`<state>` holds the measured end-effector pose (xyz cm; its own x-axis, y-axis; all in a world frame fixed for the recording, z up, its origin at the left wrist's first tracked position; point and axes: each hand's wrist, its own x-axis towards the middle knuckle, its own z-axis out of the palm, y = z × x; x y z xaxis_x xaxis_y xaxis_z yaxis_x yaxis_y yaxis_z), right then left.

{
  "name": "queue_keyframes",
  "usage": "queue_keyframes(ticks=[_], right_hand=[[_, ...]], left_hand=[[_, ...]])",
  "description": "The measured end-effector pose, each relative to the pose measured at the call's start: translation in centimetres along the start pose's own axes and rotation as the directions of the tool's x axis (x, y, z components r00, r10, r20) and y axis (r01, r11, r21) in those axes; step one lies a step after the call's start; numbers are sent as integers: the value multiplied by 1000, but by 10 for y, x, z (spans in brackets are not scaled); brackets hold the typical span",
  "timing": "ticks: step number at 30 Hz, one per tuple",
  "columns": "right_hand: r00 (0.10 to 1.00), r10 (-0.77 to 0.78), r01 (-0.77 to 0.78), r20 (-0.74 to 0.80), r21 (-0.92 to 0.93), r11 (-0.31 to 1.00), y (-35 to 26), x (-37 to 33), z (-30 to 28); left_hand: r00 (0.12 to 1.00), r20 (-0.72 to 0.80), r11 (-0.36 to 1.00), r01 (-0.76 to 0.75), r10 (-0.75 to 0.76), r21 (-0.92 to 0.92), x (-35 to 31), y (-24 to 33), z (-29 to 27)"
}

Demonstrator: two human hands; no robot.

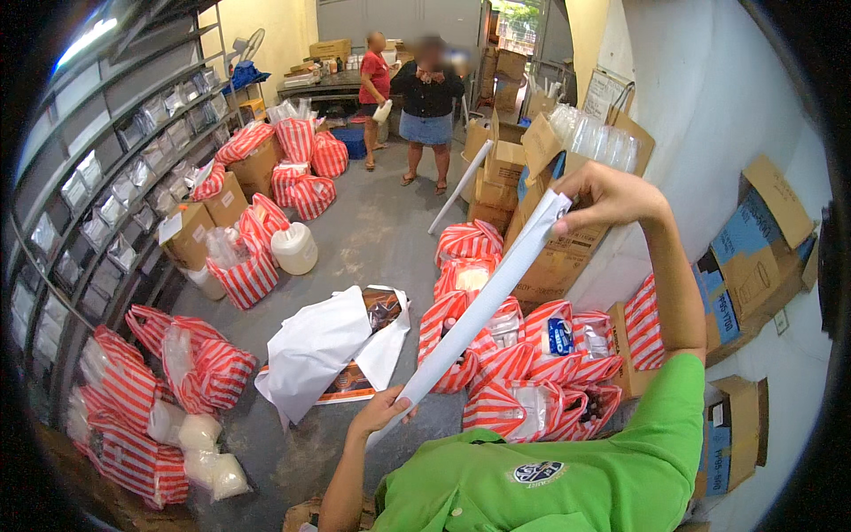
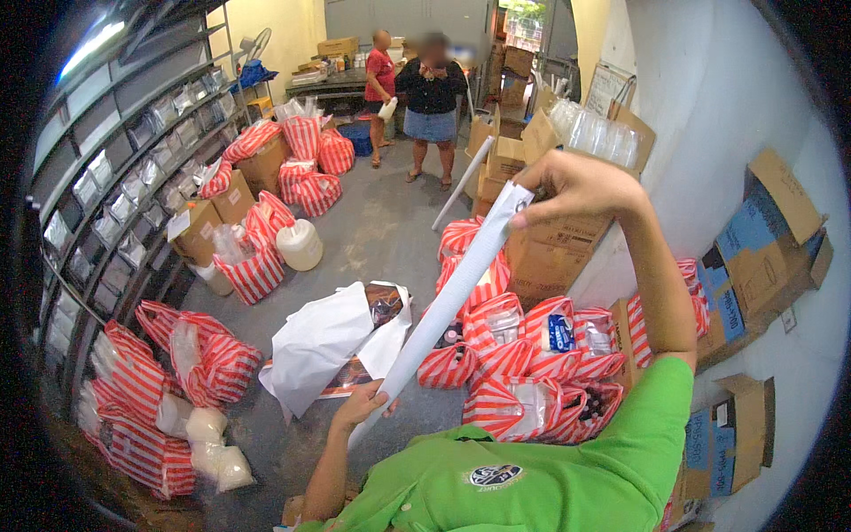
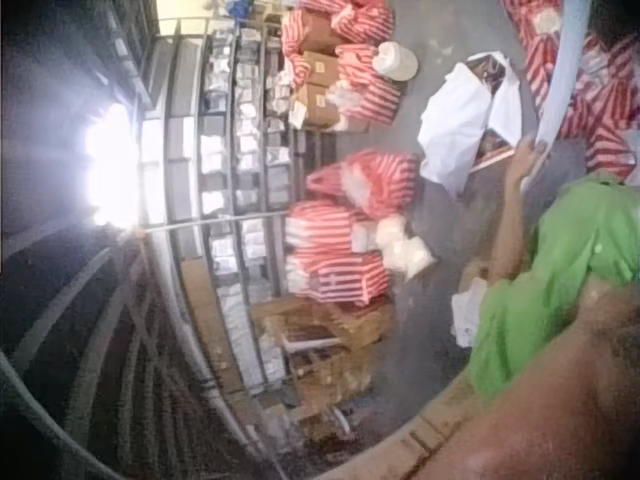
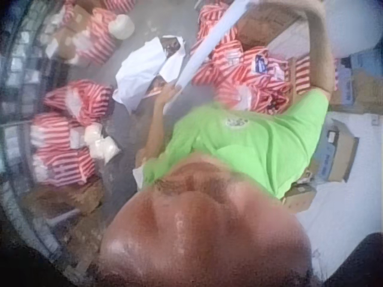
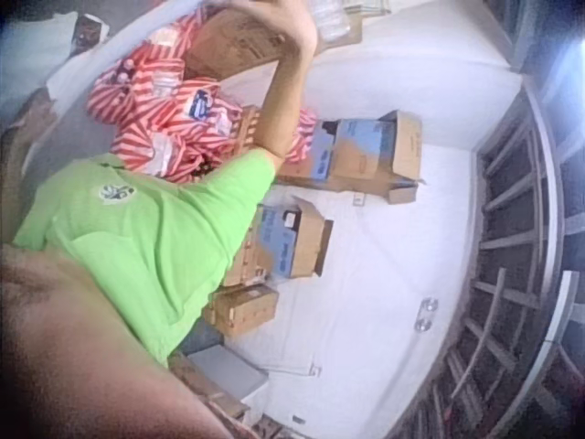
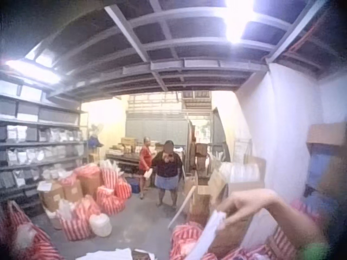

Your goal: The person assembles a banner stand by inserting a white pole into a base and attaching a printed banner. They then use a stapler to secure the banner to the pole.

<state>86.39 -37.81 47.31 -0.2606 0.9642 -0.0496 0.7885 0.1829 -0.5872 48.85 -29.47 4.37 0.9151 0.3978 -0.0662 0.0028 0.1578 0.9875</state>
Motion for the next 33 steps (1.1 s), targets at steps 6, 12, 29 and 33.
queue_keyframes(ticks=[6,12,29,33], right_hand=[[991,-88,77,-100,-106,991,-13,22,19],[909,-99,38,-405,-157,987,-43,30,25],[440,153,-292,-885,20,956,-39,-181,-90],[401,194,-328,-895,57,943,-38,-199,-83]], left_hand=[[999,-29,994,-27,24,-107,22,-18,-15],[983,-36,984,-179,178,-17,62,-14,-32],[623,-631,795,24,462,606,68,-184,-65],[657,-698,864,139,285,484,68,-222,-75]])
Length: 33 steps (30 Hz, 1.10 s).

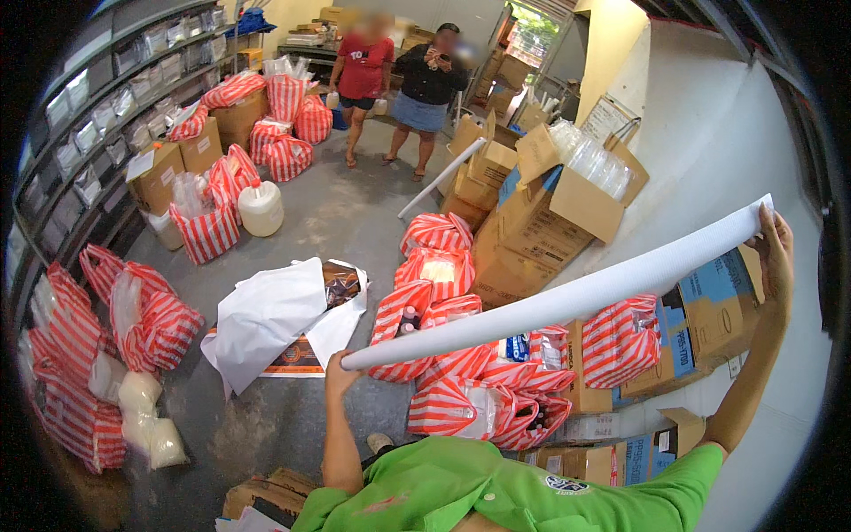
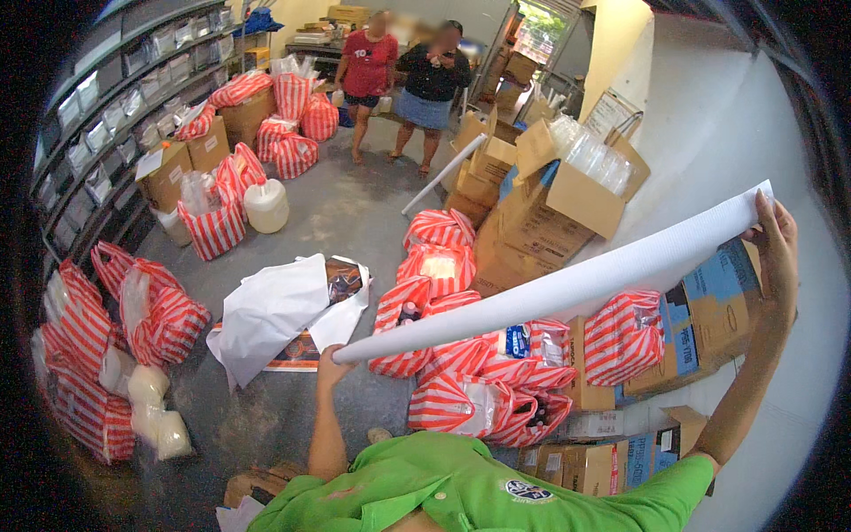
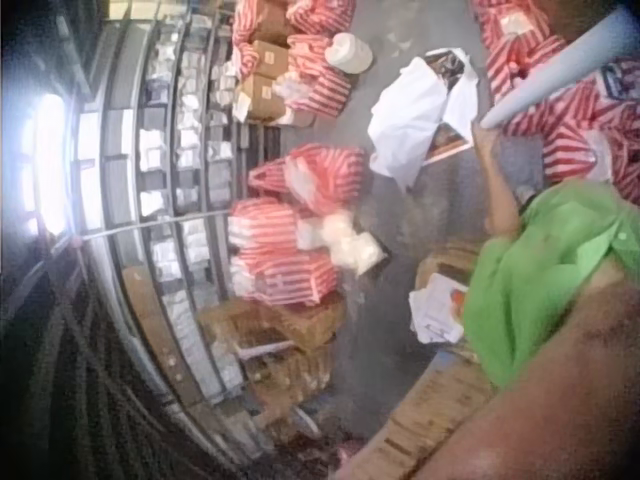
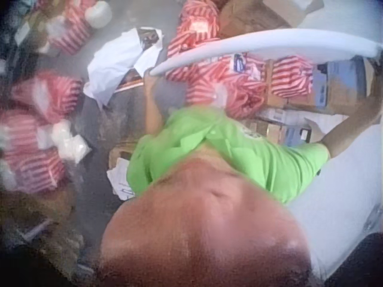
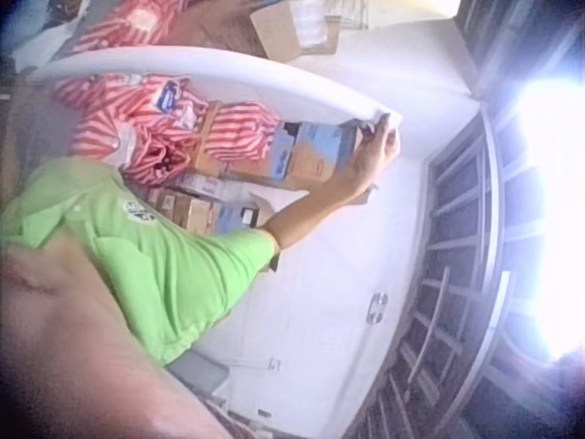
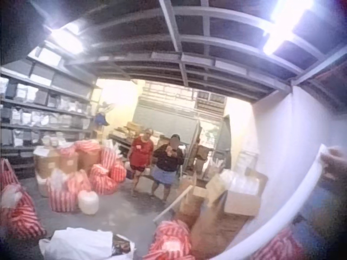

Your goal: The person assembles a banner stand by inserting a white pole into a base and attaching a printed banner. They then use a stapler to secure the banner to the pole.

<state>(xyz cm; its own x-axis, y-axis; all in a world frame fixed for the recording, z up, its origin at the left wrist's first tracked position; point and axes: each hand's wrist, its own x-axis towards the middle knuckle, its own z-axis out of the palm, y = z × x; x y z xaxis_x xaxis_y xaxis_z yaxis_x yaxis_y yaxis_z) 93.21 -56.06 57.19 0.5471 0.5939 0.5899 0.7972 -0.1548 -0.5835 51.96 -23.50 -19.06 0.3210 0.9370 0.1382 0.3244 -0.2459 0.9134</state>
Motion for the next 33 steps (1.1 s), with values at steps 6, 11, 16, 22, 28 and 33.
queue_keyframes(ticks=[6,11,16,22,28,33], right_hand=[[984,162,-167,68,87,982,47,-15,-43],[932,337,-347,130,61,936,131,-36,-40],[866,475,-494,156,116,862,192,-68,-23],[809,560,-577,179,63,814,248,-105,-13],[787,580,-613,211,164,773,325,-124,22],[826,520,-556,219,159,816,342,-130,70]], left_hand=[[874,361,447,478,-324,-756,-36,-14,8],[790,298,40,376,-535,-926,-51,-40,24],[791,-120,608,354,-600,-710,-64,-70,30],[806,-195,741,379,-558,-554,-57,-63,-21],[830,-132,734,390,-541,-556,-69,-56,-88],[822,-324,811,256,-469,-525,-58,-21,-147]])
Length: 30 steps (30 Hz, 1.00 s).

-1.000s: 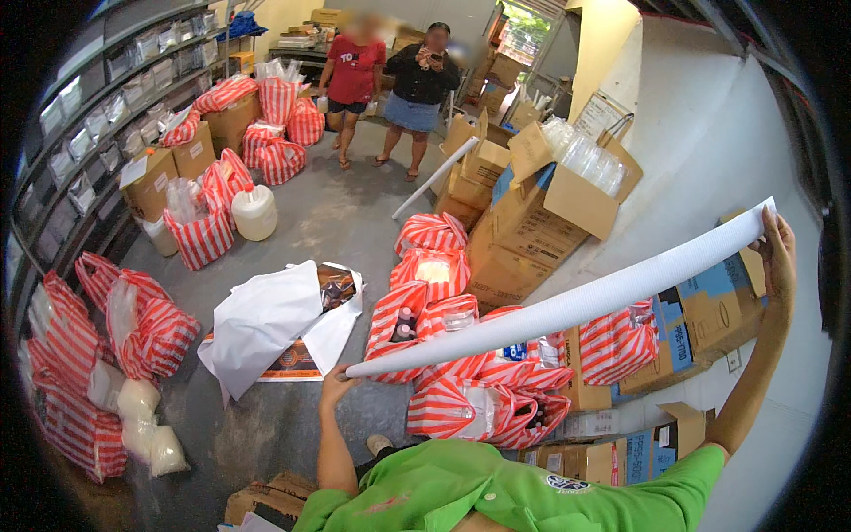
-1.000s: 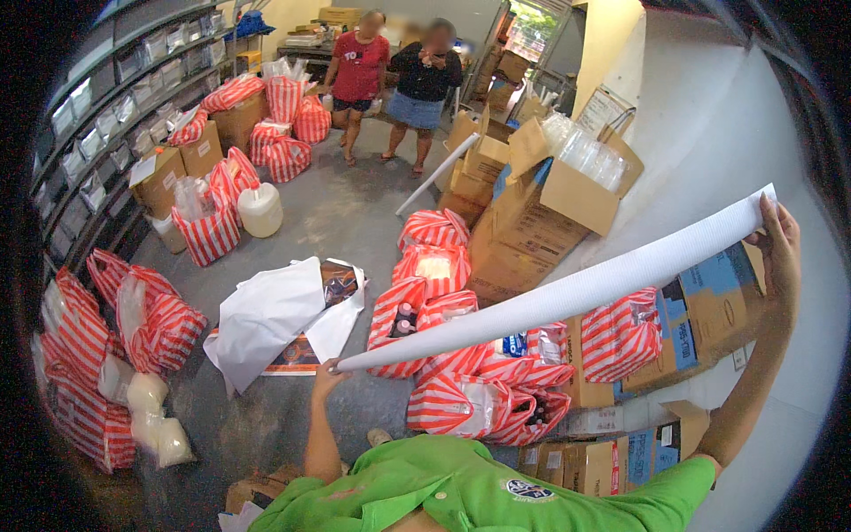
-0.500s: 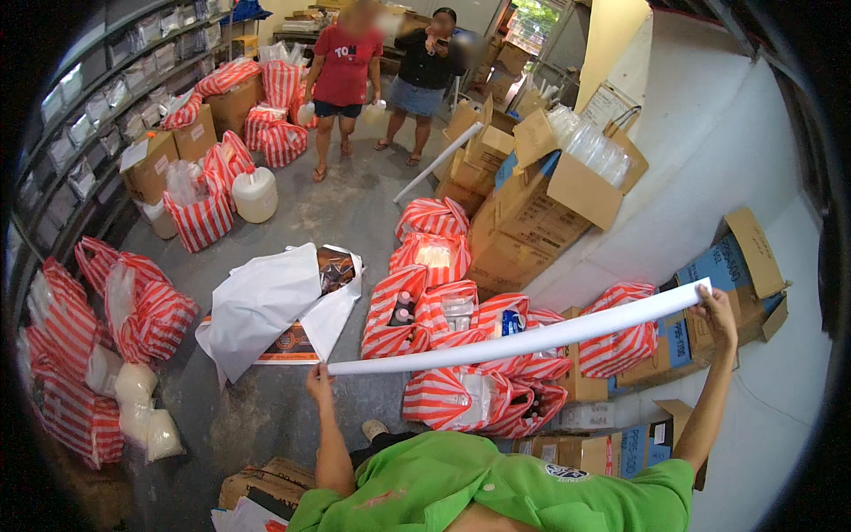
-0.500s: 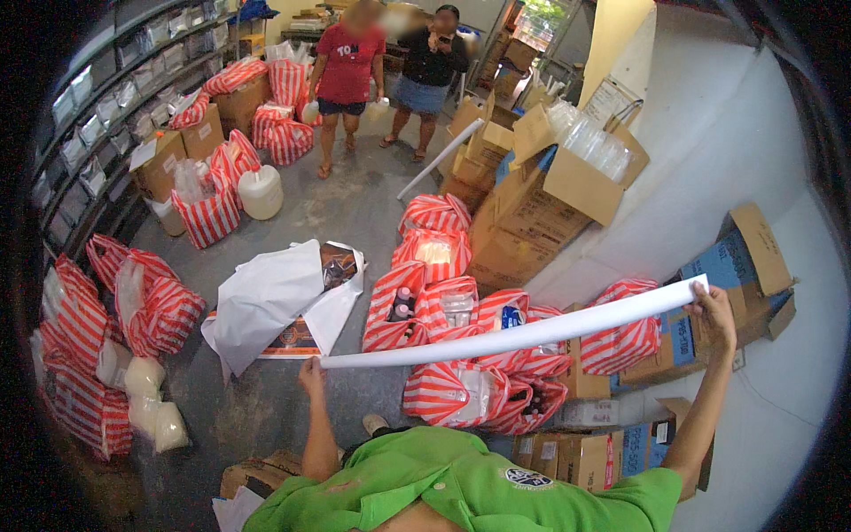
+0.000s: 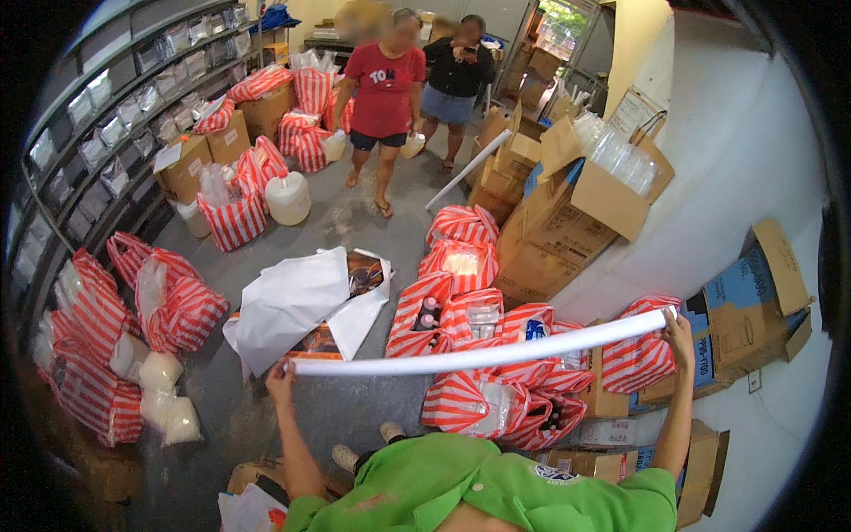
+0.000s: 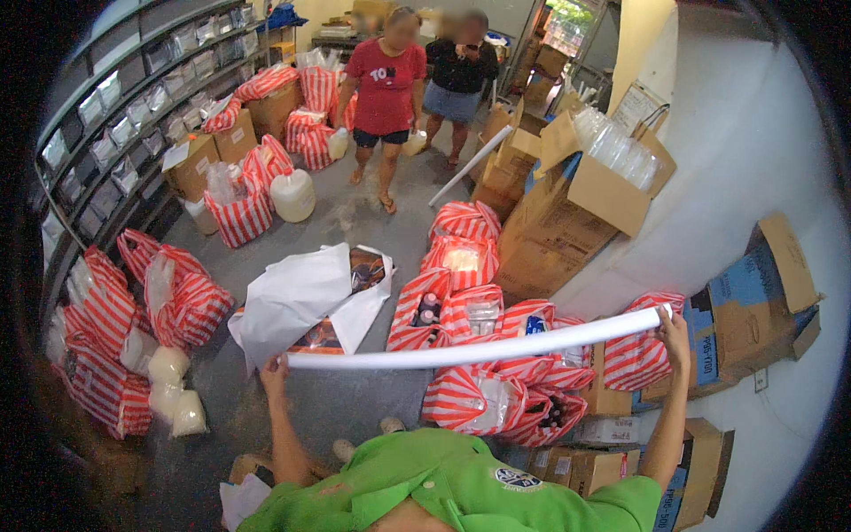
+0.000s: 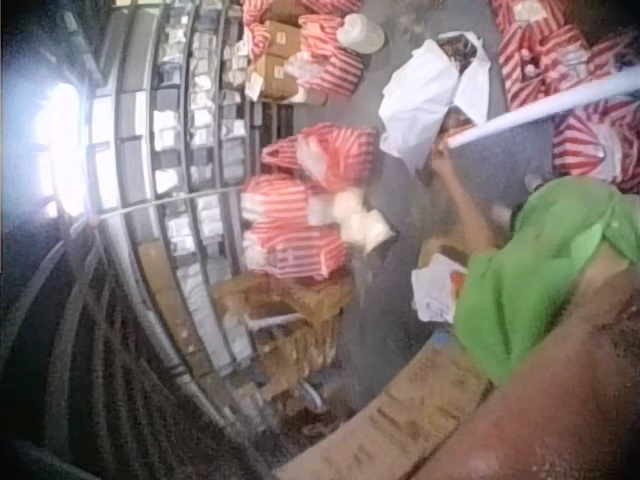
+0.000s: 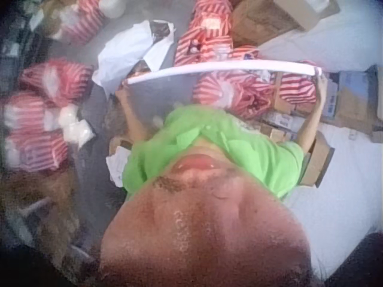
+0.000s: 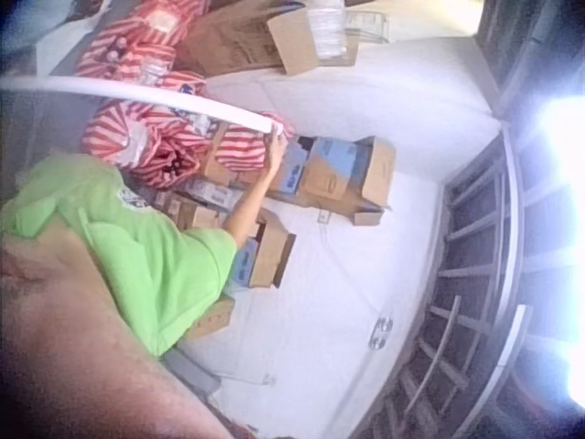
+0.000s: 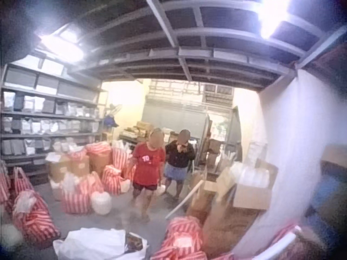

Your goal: The person assembles a banner stand by inserting a white pole into a base and attaching a printed banner. They then use a stapler to secure the banner to the pole.

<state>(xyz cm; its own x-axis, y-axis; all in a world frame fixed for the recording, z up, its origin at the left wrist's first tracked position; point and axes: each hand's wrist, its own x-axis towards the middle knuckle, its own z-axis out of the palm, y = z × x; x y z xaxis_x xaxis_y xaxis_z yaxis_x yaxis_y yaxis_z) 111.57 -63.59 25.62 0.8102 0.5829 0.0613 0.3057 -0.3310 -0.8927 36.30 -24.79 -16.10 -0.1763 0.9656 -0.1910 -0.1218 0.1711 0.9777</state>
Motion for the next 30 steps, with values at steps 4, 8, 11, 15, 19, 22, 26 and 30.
queue_keyframes(ticks=[4,8,11,15,19,22,26,30], right_hand=[[995,-99,98,-13,-60,993,-3,32,10],[980,43,-15,-193,140,990,-54,48,39],[972,-114,174,-203,306,936,-25,86,-4],[994,-106,89,38,307,948,-31,109,3],[959,-147,-2,241,527,850,-13,117,22],[914,-197,-4,355,493,870,-7,121,34],[928,-183,78,325,311,947,9,132,33],[918,-288,210,272,283,936,-26,123,88]], left_hand=[[992,34,967,-124,119,222,42,50,-31],[930,148,942,-334,336,-41,69,140,-41],[928,178,945,-315,327,-93,79,204,-24],[927,-8,919,-373,375,-130,68,251,-25],[915,-74,893,-402,396,-200,70,266,-36],[920,-99,907,-390,378,-156,87,252,-73],[886,8,885,-463,464,-43,99,247,-96],[923,-24,924,-383,383,10,85,246,-134]])
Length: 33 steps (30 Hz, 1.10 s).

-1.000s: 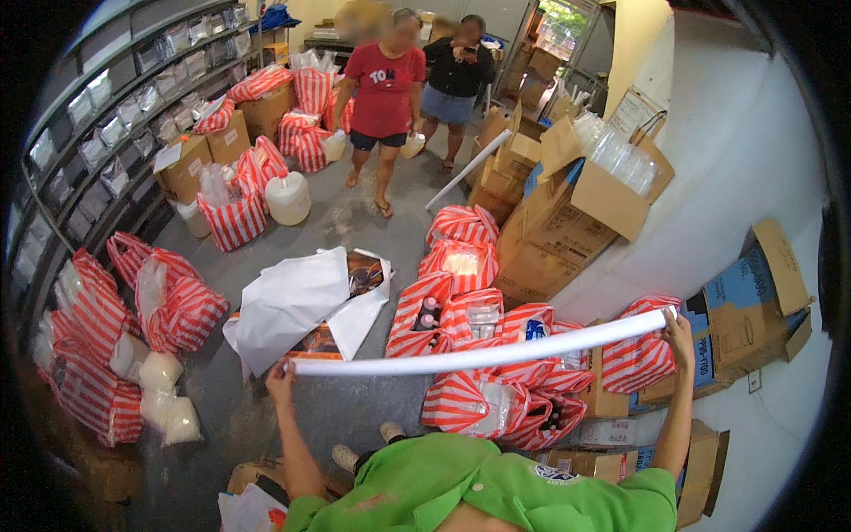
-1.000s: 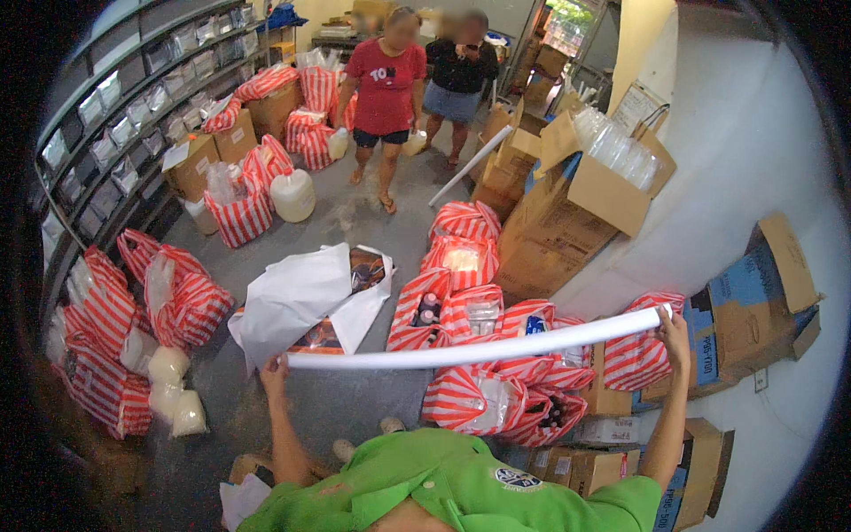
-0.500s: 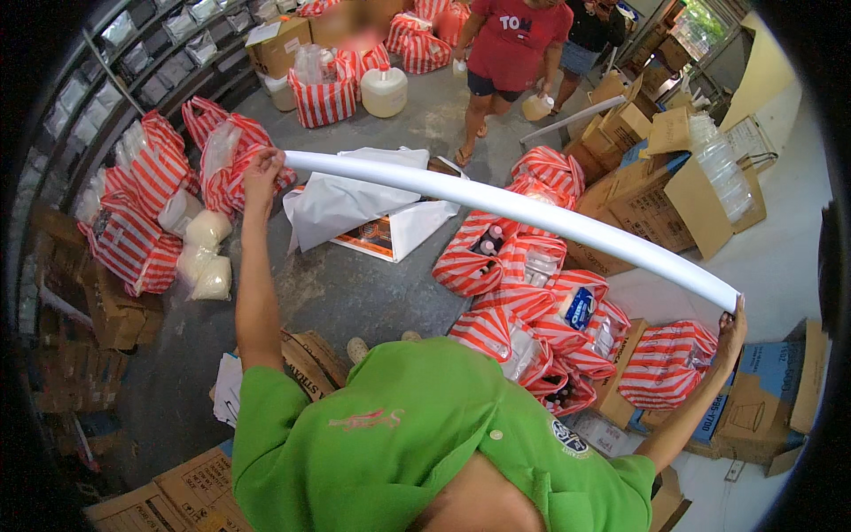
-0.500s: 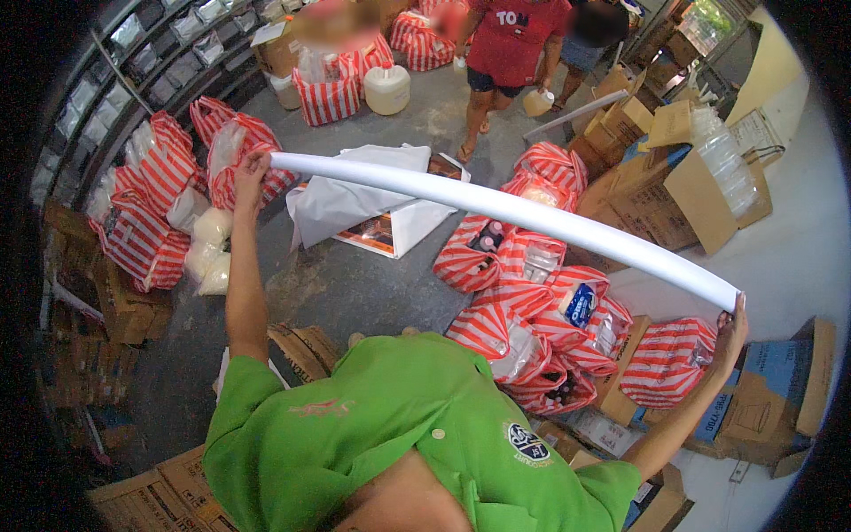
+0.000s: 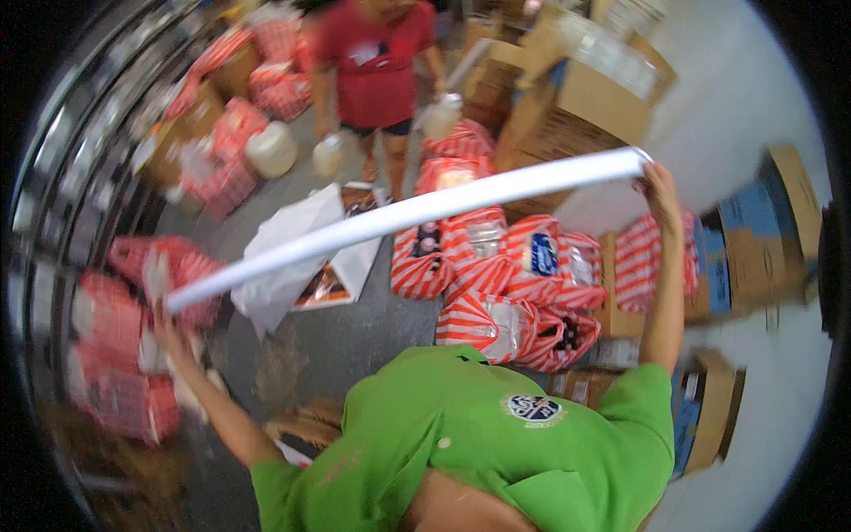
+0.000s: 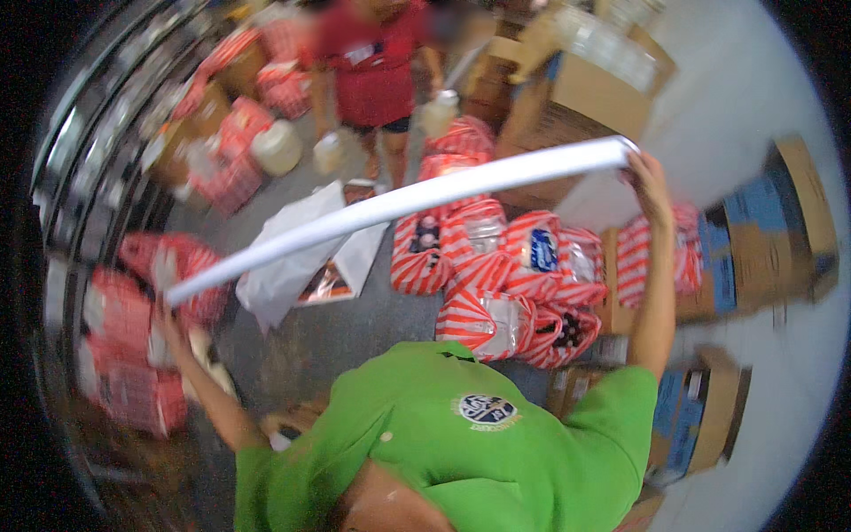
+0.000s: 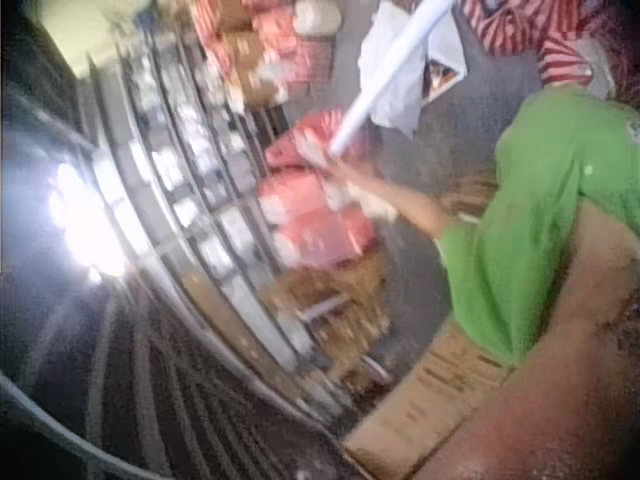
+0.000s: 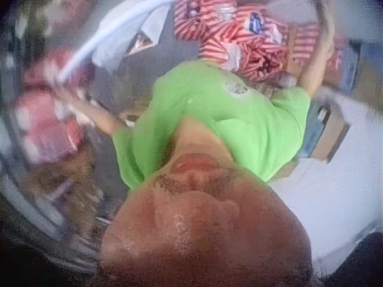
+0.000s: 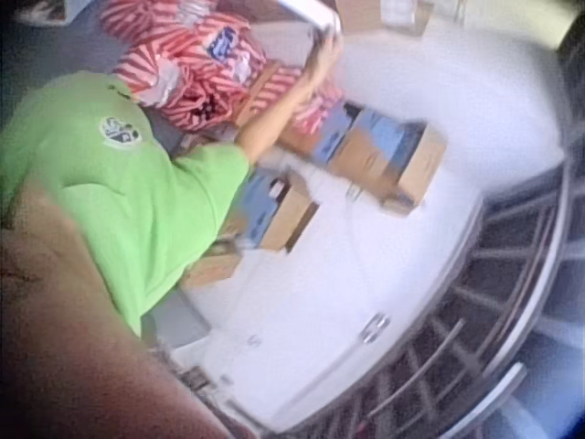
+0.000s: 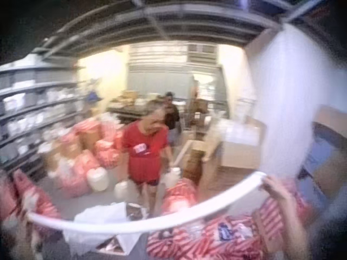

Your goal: The person assembles a banner stand by inserting a white pole into a base and attaching a printed banner. They then use a stapler to secure the banner to the pole.

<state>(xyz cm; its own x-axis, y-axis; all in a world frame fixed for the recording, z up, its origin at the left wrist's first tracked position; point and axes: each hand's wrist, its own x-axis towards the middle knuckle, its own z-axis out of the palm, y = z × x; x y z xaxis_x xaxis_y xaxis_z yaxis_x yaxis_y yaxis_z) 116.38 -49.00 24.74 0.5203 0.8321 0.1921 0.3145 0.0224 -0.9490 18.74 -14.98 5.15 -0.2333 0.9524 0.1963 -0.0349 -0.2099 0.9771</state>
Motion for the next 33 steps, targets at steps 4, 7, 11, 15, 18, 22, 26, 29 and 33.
queue_keyframes(ticks=[4,7,11,15,18,22,26,29,33], right_hand=[[985,-28,45,-171,96,994,-26,5,57],[981,-122,117,-153,-40,992,-4,2,45],[996,-46,60,-82,184,981,-14,6,61],[987,-161,161,24,19,987,-38,-10,82],[975,-222,223,30,-77,972,-32,2,87],[958,-272,257,-95,-142,956,-17,14,88],[938,-328,310,-110,-153,938,-13,37,93],[935,-346,330,-78,-163,930,-37,30,111],[865,-501,489,-4,-213,846,-87,29,134]], left_hand=[[999,-39,996,-18,15,-89,-17,-13,-3],[997,-40,994,-63,67,94,-26,-6,31],[984,-177,991,28,-4,135,-25,-26,-11],[953,-271,945,208,-137,253,-25,-20,-25],[952,-238,981,178,-193,-83,-34,-12,-37],[990,-125,980,35,-60,-195,-65,31,5],[989,-126,997,71,-72,-13,-64,9,-60],[961,-242,991,129,-133,-35,-76,10,-62],[947,-216,971,233,-239,-54,-77,-4,-88]])
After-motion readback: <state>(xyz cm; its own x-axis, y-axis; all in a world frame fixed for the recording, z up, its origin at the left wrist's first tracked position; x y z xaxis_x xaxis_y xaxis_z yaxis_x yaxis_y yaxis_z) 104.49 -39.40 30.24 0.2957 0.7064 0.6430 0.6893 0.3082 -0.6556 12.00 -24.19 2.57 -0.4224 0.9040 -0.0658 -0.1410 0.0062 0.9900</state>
